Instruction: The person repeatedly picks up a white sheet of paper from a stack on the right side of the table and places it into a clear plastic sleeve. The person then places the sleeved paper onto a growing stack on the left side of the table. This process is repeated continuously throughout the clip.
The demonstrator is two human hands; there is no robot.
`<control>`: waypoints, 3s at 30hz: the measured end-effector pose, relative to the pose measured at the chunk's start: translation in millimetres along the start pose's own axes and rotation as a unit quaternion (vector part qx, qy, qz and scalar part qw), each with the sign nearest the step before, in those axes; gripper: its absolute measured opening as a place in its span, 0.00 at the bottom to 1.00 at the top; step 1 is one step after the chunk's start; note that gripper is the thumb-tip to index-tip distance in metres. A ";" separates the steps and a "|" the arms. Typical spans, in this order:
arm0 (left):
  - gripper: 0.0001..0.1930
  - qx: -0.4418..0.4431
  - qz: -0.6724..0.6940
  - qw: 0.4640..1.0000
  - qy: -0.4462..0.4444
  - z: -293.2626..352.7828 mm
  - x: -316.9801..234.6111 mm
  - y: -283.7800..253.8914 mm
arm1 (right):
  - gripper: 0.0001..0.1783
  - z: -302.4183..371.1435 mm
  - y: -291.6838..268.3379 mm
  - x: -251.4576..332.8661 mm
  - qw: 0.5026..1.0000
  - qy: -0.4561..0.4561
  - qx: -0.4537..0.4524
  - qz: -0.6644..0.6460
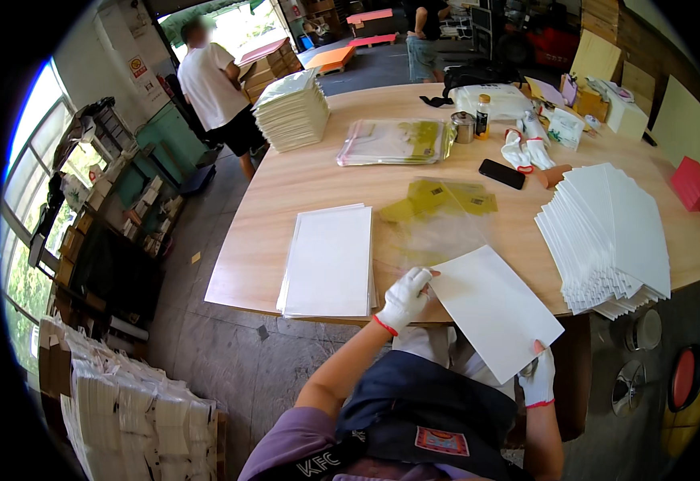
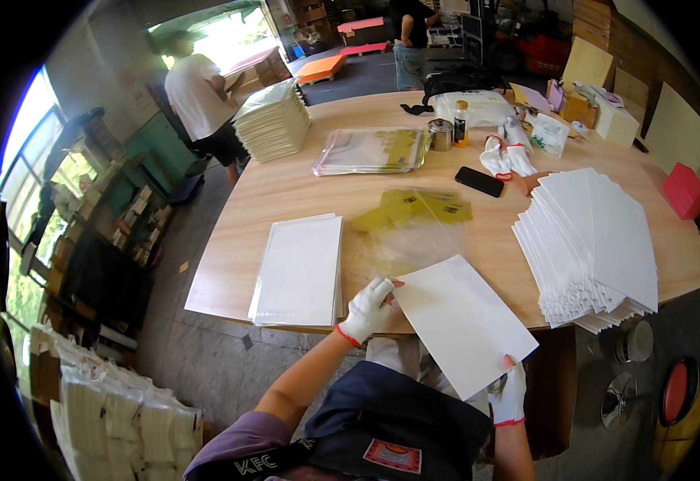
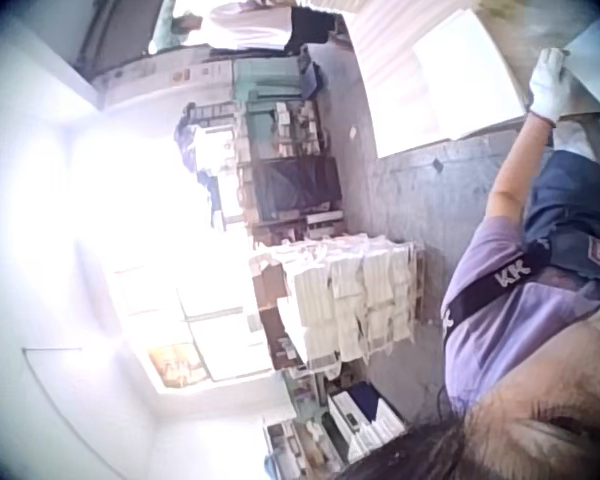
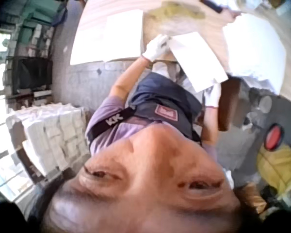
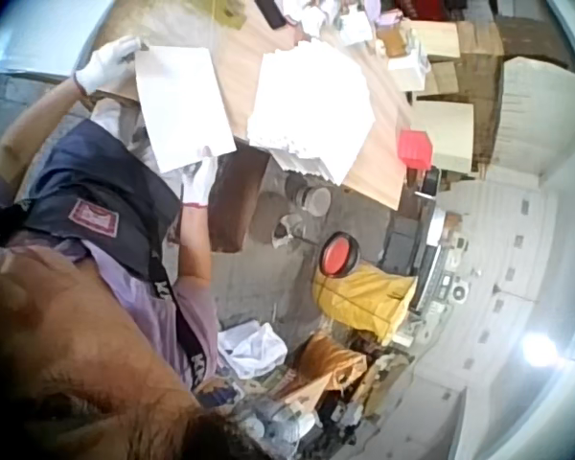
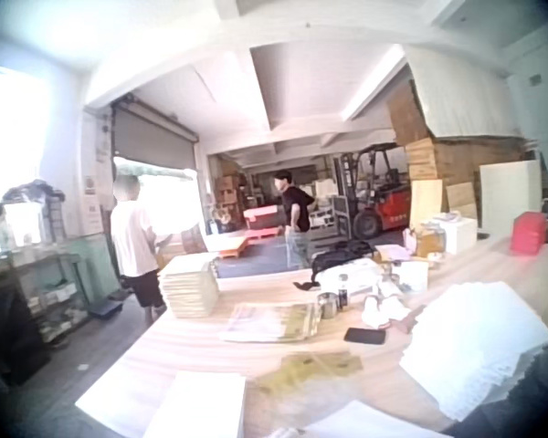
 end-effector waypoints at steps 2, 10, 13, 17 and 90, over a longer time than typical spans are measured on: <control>0.24 -0.096 0.022 0.995 0.036 13.1 -21.8 -8.1 | 0.22 7.2 -11.9 -11.4 1.000 0.003 -0.003 -0.009; 0.21 -0.076 0.778 0.532 -0.325 72.5 9.3 161.7 | 0.16 74.5 39.7 1.3 0.996 0.022 -0.076 0.038; 0.20 -0.027 0.785 0.510 -0.351 104.4 1.1 205.2 | 0.14 84.0 42.3 -8.7 0.993 0.065 -0.045 0.088; 0.18 -0.012 0.691 0.640 -0.335 139.0 -12.4 194.8 | 0.13 65.4 24.6 -72.8 0.985 0.157 -0.017 0.073; 0.13 -0.076 -0.108 0.986 0.098 133.8 -14.7 0.2 | 0.16 19.6 56.9 26.2 0.539 -0.332 0.129 0.763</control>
Point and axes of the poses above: each hand's wrist, its own z-axis away from the middle knuckle, its own y-axis out of the palm, x = y × z, the point moved 9 cm from there along -z, towards the middle knuckle, and after that the axes turned 2 degrees about x, right-handed, at the moved point
